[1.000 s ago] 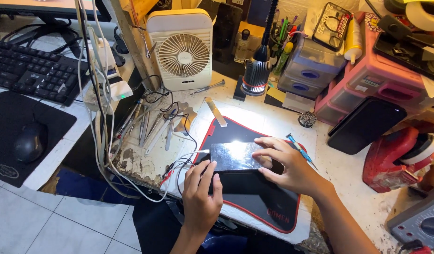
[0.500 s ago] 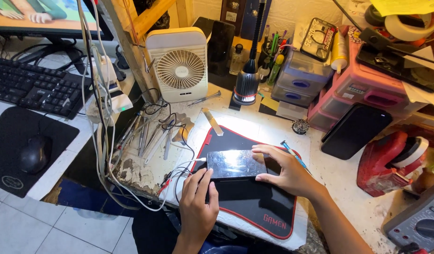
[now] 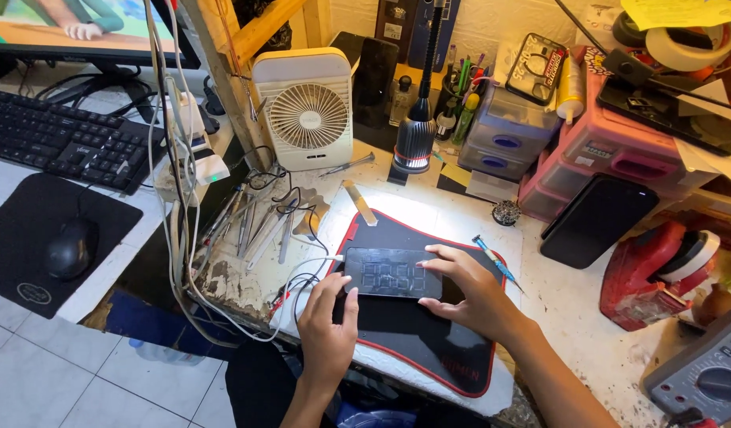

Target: The person is adjusting the settings on a digital clock module by pressing buttons and then attaching a protective screen cover.

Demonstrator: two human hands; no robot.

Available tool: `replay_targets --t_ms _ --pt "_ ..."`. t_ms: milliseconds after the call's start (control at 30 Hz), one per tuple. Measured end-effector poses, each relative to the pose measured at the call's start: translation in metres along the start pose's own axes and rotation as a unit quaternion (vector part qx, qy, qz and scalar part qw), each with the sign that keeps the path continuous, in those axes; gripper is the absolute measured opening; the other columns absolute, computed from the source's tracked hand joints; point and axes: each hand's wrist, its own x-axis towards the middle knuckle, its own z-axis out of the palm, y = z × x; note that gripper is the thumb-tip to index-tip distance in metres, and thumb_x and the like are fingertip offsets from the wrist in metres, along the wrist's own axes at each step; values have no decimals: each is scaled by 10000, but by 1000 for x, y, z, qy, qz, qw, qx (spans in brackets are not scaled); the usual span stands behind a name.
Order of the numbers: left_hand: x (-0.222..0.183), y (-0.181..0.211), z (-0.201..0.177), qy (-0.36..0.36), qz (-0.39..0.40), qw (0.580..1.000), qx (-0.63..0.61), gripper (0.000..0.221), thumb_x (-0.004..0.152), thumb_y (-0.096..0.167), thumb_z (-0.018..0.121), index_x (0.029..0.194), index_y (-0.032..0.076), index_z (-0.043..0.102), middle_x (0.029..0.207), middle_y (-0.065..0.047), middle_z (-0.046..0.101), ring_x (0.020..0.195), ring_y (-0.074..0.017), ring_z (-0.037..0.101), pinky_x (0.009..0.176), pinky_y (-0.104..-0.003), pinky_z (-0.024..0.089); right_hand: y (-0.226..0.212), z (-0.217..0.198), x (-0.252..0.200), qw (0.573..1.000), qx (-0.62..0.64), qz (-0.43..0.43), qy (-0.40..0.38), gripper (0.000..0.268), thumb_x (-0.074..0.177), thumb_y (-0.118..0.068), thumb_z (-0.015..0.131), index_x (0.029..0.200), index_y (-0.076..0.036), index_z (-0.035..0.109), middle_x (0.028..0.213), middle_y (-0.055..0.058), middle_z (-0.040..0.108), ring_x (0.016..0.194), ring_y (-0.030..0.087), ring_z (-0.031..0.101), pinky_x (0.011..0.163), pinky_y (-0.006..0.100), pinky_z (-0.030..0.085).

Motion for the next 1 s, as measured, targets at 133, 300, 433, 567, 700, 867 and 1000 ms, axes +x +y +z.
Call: replay_targets --t_ms 133,300,433,567,700,867,1000 --pt "11 3 -6 -28 -120 992 -32 264 916 207 719 1136 83 642 1038 -74 762 958 -201 746 863 -321 602 -1 5 -2 999 -14 -24 18 583 823 -249 877 1311 -172 566 1411 161 597 1285 338 617 1036 444 529" --pt "37 6 -19 -194 -215 957 -18 333 915 413 698 1017 99 649 893 -33 737 835 -176 659 718 -346 517 -9 6 4 996 -14 -77 43 522 856 -193 854 1259 -127 529 1370 180 557 1191 279 683 1032 419 556" --pt "48 9 -24 -240 -235 941 -31 352 905 447 692 981 105 648 951 -40 759 893 -182 679 772 -334 511 -3 10 0 996 -11 -81 47 579 845 -201 871 1289 -132 506 1375 175 564 1189 282 683 1045 423 551" --pt "50 12 -25 -232 -277 930 -66 307 860 349 766 1038 107 702 949 -13 793 929 -131 726 801 -293 559 6 14 -7 999 15 -31 40 705 785 -254 918 1344 -164 497 1383 162 554 1268 327 596 1047 444 534" --pt "51 14 -26 -227 -292 924 -100 572 832 269 773 1362 121 617 1032 -13 849 1100 -139 770 1026 -309 551 4 13 -4 986 132 99 29 837 731 -276 928 1433 -149 489 1376 144 510 1322 268 536 1078 369 518" --pt "48 10 -26 -226 -297 923 -91 608 836 238 771 1402 122 584 978 -8 860 1062 -135 782 1051 -341 523 9 13 -2 906 324 272 -22 562 892 -114 729 1423 -118 547 1311 74 532 1278 194 574 1099 322 515" --pt "50 11 -27 -225 -281 928 -101 599 833 275 772 1382 113 593 987 -10 859 1083 -128 782 1065 -330 517 11 10 -1 880 377 289 -27 481 922 -90 700 1392 -90 595 1149 40 533 1101 89 569 1112 282 512"
